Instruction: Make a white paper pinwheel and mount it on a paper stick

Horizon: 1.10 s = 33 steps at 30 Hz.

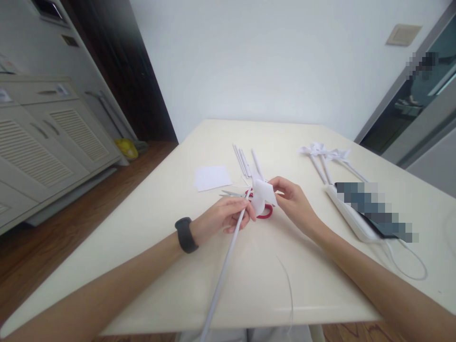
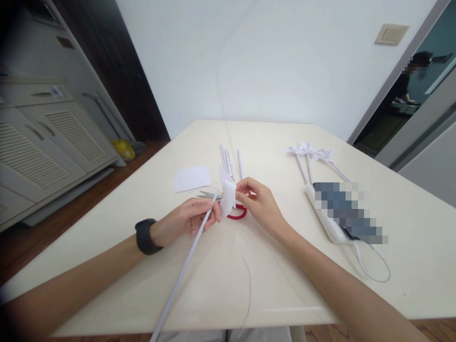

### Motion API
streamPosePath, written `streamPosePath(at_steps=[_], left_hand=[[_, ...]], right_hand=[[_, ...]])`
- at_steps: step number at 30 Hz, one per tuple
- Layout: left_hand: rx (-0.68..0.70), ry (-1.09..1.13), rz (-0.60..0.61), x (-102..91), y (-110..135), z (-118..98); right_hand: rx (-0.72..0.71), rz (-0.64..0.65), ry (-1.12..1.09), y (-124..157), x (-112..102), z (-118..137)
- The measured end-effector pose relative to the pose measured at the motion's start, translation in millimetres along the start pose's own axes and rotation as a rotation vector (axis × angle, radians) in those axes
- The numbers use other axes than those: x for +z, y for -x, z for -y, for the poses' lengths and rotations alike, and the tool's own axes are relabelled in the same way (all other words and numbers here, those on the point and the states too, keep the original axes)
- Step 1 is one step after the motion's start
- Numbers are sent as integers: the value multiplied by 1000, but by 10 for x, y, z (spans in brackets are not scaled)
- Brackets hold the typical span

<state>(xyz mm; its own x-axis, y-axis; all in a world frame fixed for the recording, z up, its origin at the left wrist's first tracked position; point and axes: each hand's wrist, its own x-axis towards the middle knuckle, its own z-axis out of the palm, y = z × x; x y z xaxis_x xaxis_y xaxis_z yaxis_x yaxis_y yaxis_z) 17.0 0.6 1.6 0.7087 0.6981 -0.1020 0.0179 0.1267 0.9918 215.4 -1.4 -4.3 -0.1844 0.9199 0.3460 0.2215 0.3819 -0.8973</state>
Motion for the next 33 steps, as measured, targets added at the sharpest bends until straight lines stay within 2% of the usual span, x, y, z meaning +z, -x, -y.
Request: streamPosePath(at_steps=[23, 33], left_hand=[[0, -6, -1, 10, 15, -25], [17, -10, 23, 2, 14, -10]], right_hand=[[16, 2, -9, 21, 9, 18], [36, 44, -79, 41, 20, 48]])
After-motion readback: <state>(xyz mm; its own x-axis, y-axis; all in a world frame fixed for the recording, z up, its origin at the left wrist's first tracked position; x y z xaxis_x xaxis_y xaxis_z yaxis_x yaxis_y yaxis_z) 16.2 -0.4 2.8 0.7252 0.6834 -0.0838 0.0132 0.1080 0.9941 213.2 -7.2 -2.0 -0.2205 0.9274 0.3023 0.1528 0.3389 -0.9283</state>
